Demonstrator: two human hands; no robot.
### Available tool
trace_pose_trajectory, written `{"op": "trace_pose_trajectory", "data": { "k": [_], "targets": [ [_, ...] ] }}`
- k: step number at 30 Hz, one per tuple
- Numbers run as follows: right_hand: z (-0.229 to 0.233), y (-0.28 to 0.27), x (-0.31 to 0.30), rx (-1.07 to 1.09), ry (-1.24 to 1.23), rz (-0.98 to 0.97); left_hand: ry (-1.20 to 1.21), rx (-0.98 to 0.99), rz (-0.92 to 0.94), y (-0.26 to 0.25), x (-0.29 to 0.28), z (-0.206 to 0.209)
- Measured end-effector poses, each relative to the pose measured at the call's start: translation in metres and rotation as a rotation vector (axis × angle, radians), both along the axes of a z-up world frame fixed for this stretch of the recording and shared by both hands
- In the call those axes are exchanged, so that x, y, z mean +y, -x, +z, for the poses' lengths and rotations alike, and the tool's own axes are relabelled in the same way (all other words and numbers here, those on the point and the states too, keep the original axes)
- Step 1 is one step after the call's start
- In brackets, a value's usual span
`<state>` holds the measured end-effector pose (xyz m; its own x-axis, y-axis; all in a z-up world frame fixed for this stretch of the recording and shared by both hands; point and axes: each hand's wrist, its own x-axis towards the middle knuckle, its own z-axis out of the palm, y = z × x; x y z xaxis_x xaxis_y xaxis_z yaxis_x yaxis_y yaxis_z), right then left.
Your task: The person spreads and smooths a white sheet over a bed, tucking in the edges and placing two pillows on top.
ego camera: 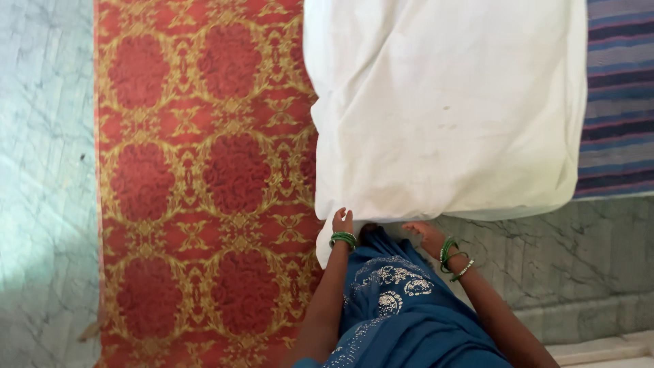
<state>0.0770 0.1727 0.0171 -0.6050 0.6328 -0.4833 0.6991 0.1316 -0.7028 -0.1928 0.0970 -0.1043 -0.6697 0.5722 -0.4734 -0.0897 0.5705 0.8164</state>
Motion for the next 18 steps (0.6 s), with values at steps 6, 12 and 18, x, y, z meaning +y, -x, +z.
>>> {"op": "trace_pose_trajectory", "data": {
  "k": [6, 12, 18],
  "targets": [
    [0.001, -0.031, 0.003, -0.011, 0.093, -0.117, -0.118, -0.118, -0.086, -0.019, 0.04, 0.019],
    [0.007, -0.092, 0.005, 0.056, 0.126, -0.209, -0.163, -0.324, -0.137, -0.065, 0.079, 0.037],
    [0.012, -0.173, 0.019, 0.103, 0.059, -0.351, -0.103, -0.457, -0.265, -0.15, 0.109, 0.078]
  ]
}}
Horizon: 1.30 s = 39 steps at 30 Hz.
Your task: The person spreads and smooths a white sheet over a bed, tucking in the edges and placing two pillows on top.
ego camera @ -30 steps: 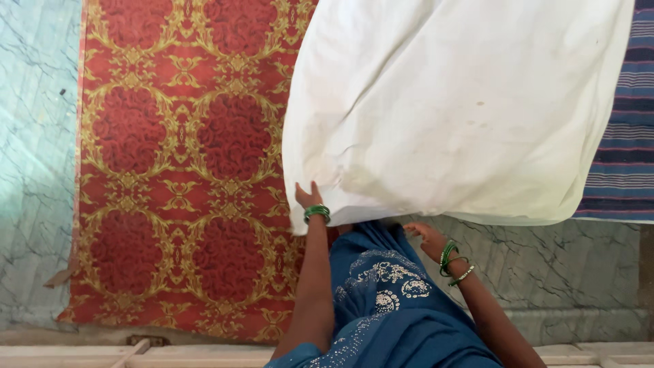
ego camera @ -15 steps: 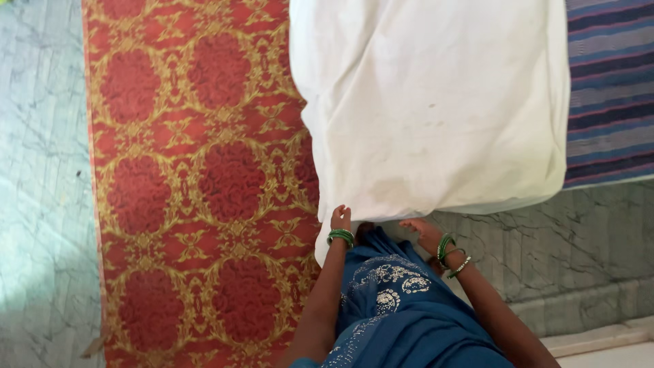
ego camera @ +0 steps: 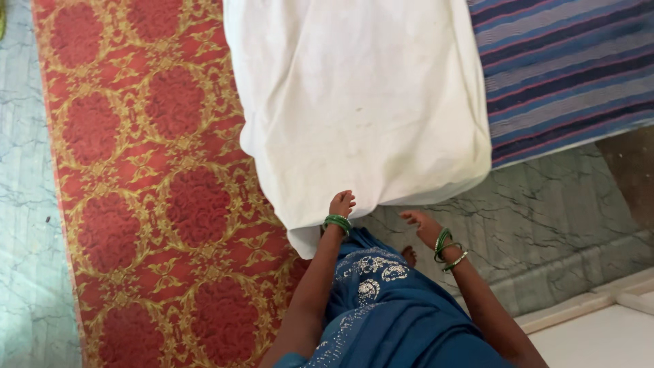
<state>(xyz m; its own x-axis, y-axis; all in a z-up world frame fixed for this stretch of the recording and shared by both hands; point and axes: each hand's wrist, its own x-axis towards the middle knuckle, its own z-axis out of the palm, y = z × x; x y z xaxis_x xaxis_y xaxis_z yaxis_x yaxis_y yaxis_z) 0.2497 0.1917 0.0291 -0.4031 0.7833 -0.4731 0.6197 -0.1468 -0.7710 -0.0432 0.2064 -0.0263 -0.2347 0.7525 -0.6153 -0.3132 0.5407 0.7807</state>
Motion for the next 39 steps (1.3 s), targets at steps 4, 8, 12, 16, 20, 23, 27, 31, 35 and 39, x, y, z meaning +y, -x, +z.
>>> {"op": "trace_pose_trajectory", "data": {
  "k": [4, 8, 12, 16, 20, 23, 27, 31, 35, 39],
  "targets": [
    [0.003, -0.058, 0.006, 0.096, 0.005, -0.143, 0.008, 0.034, -0.132, -0.062, 0.023, 0.01],
    [0.002, -0.117, 0.006, 0.12, 0.004, -0.216, -0.077, -0.019, -0.165, -0.121, 0.046, 0.006],
    [0.0, -0.167, 0.008, 0.123, -0.022, -0.271, -0.102, 0.001, -0.19, -0.169, 0.054, 0.001],
    [-0.001, -0.191, 0.018, 0.162, -0.06, -0.283, -0.124, 0.032, -0.244, -0.206, 0.056, 0.003],
    [-0.01, -0.193, 0.03, 0.2, -0.054, -0.278, -0.123, 0.044, -0.307, -0.22, 0.07, 0.0],
    [-0.013, -0.193, 0.039, 0.245, -0.045, -0.29, -0.089, 0.054, -0.325, -0.222, 0.089, 0.0],
    [-0.011, -0.204, 0.063, 0.197, -0.069, -0.315, -0.074, 0.082, -0.342, -0.237, 0.123, 0.002],
    [0.007, -0.232, 0.099, 0.176, -0.085, -0.327, -0.106, 0.055, -0.366, -0.278, 0.18, 0.012],
    [0.03, -0.259, 0.138, 0.159, -0.14, -0.383, -0.239, 0.037, -0.498, -0.315, 0.228, 0.028],
    [0.035, -0.264, 0.157, 0.167, -0.135, -0.408, -0.252, 0.032, -0.538, -0.32, 0.249, 0.029]
  ]
}}
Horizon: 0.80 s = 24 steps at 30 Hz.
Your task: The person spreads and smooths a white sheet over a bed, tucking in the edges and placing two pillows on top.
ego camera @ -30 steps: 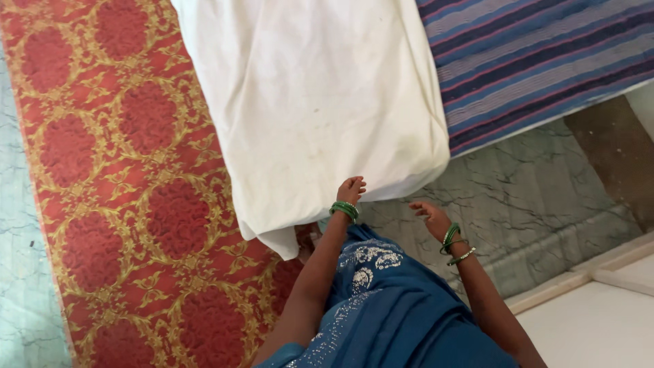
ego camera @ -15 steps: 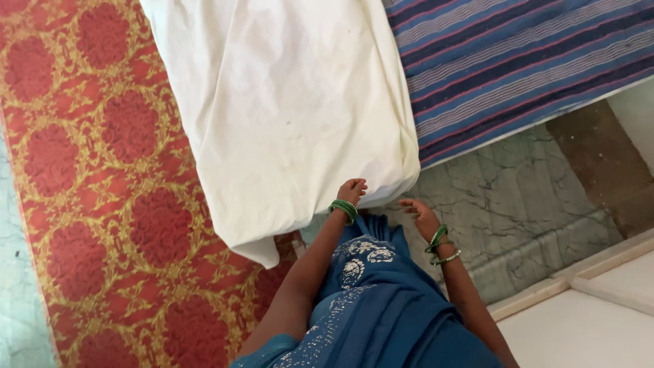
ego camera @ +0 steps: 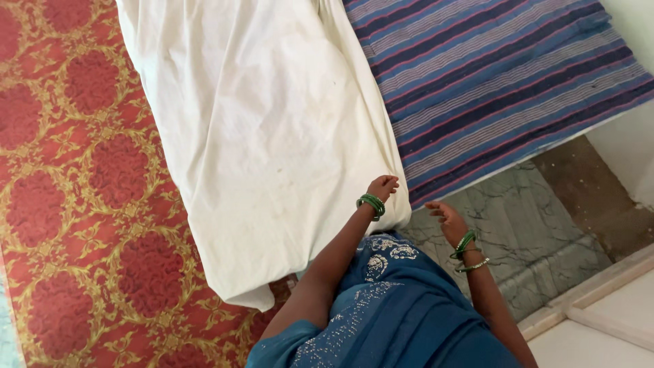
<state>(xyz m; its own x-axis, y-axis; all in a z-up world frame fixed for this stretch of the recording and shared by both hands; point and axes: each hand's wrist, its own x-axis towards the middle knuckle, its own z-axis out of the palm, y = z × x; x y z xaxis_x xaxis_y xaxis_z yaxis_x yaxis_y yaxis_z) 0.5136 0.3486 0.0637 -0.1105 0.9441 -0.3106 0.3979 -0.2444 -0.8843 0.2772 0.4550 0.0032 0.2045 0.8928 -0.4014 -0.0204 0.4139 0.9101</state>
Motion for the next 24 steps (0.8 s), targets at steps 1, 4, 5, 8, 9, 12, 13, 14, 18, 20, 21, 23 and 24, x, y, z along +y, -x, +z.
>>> {"op": "trace_pose_trajectory", "data": {
  "k": [1, 4, 5, 8, 9, 12, 13, 14, 18, 20, 21, 23, 24],
  "targets": [
    [-0.001, 0.002, 0.007, -0.02, 0.015, 0.01, 0.003, 0.009, 0.004, 0.002, 0.007, 0.0],
    [-0.003, 0.012, 0.018, -0.052, 0.083, 0.047, 0.061, 0.009, 0.059, 0.014, 0.015, -0.002],
    [-0.005, 0.016, 0.023, -0.044, 0.112, 0.062, 0.081, 0.021, 0.066, 0.02, 0.015, -0.002],
    [-0.008, 0.023, 0.042, -0.049, 0.148, 0.106, 0.129, 0.056, 0.11, 0.04, 0.019, -0.005],
    [-0.009, 0.024, 0.047, -0.056, 0.156, 0.122, 0.14, 0.067, 0.138, 0.046, 0.019, -0.007],
    [-0.015, 0.027, 0.069, 0.003, 0.121, 0.154, 0.158, 0.082, 0.212, 0.055, 0.02, -0.01],
    [-0.016, 0.027, 0.076, -0.01, 0.105, 0.176, 0.158, 0.086, 0.234, 0.057, 0.023, -0.01],
    [-0.018, 0.028, 0.083, -0.022, 0.089, 0.198, 0.164, 0.077, 0.245, 0.057, 0.026, -0.01],
    [-0.026, 0.026, 0.114, 0.007, 0.093, 0.279, 0.151, 0.074, 0.288, 0.054, 0.045, -0.011],
    [-0.029, 0.02, 0.125, -0.036, 0.083, 0.329, 0.154, 0.081, 0.314, 0.045, 0.047, -0.012],
    [-0.029, 0.018, 0.138, -0.056, 0.068, 0.355, 0.152, 0.084, 0.33, 0.041, 0.054, -0.012],
    [-0.026, 0.004, 0.155, -0.025, 0.109, 0.348, 0.163, 0.09, 0.34, 0.03, 0.066, -0.011],
    [-0.024, -0.004, 0.161, -0.008, 0.134, 0.344, 0.177, 0.094, 0.334, 0.022, 0.071, -0.011]
  ]
}}
